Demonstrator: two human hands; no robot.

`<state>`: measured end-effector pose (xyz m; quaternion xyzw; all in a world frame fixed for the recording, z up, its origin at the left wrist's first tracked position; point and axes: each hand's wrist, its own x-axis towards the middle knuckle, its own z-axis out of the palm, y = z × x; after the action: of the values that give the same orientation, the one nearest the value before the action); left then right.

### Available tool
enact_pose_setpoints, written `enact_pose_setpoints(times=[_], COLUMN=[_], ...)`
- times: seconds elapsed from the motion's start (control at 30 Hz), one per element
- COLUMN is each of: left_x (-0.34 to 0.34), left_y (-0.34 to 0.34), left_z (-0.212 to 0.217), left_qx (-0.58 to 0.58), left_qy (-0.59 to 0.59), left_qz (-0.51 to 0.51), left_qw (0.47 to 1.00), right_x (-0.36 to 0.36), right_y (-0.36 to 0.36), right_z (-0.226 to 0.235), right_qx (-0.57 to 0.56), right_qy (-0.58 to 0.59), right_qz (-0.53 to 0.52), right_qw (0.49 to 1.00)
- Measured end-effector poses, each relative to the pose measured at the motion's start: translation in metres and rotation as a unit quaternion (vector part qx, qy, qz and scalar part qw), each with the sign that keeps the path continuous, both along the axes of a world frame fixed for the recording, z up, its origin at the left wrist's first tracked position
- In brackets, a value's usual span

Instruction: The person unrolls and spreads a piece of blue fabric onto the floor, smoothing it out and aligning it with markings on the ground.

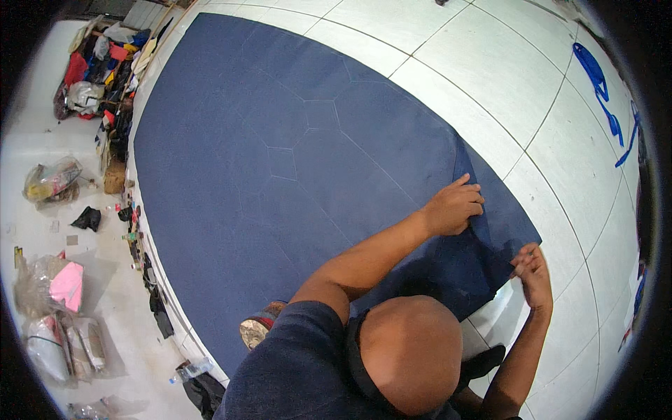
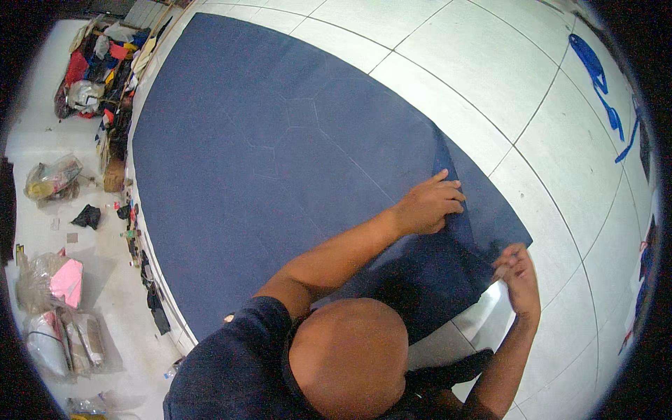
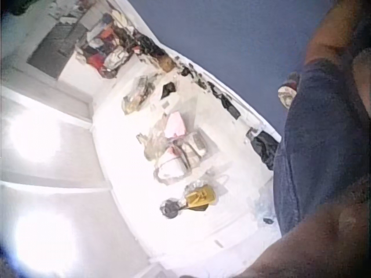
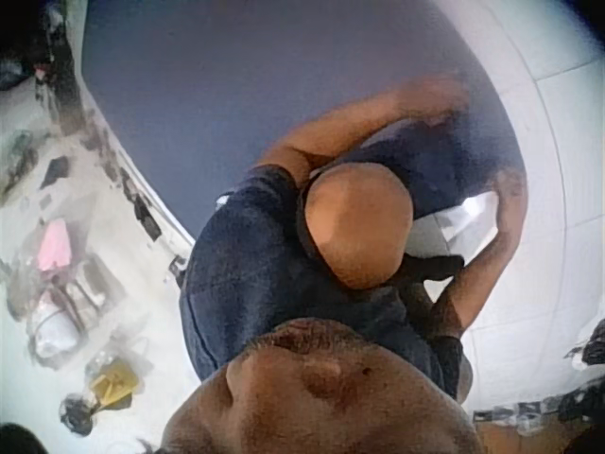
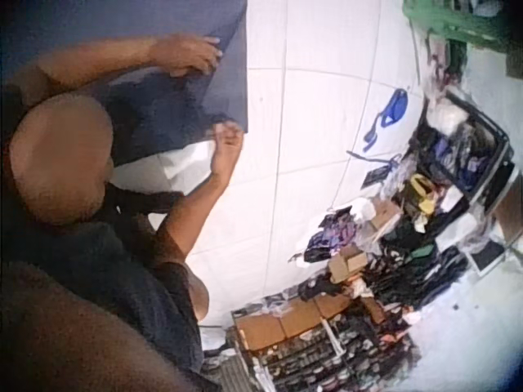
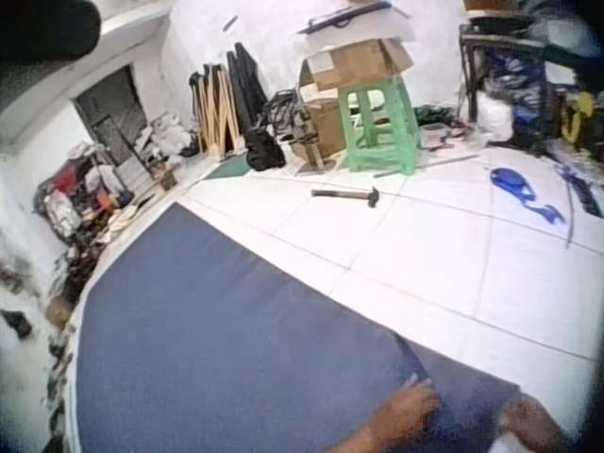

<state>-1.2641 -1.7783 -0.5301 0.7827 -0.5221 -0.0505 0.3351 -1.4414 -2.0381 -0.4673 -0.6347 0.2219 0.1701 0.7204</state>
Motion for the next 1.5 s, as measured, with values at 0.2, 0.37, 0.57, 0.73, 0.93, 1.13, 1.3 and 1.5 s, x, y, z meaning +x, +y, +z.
enact_pose_setpoints(times=[0.2,0.37,0.57,0.73,0.93,1.13,1.3,1.5], left_x=[-0.012,-0.007,-0.008,-0.008,-0.004,-0.01,-0.009,-0.013], left_y=[0.016,0.012,-0.016,-0.023,0.002,0.014,0.003,-0.029], left_z=[0.014,0.018,0.019,0.013,0.029,0.04,0.039,0.044], left_qx=[-0.019,-0.04,-0.021,0.064,0.141,0.115,0.135,0.121], left_qy=[0.074,0.121,-0.009,0.016,0.086,0.118,0.118,0.085], left_qz=[-0.017,0.002,0.101,0.123,-0.022,-0.045,0.041,0.105], left_qw=[0.997,0.992,0.995,0.99,0.986,0.985,0.983,0.983], right_x=[-0.024,-0.04,-0.024,0.006,0.001,-0.038,-0.027,0.001], right_y=[-0.015,0.005,0.012,0.029,0.012,0.015,0.019,0.02], right_z=[-0.059,-0.092,-0.052,0.024,-0.002,-0.073,-0.069,0.001], right_qx=[-0.544,-0.625,-0.336,-0.152,-0.205,-0.619,-0.535,-0.169], right_qy=[-0.017,-0.102,-0.093,0.079,0.079,-0.027,-0.111,0.065], right_qz=[0.005,0.022,-0.029,0.165,-0.029,-0.034,-0.025,0.109], right_qw=[0.839,0.773,0.937,0.971,0.975,0.784,0.837,0.977])
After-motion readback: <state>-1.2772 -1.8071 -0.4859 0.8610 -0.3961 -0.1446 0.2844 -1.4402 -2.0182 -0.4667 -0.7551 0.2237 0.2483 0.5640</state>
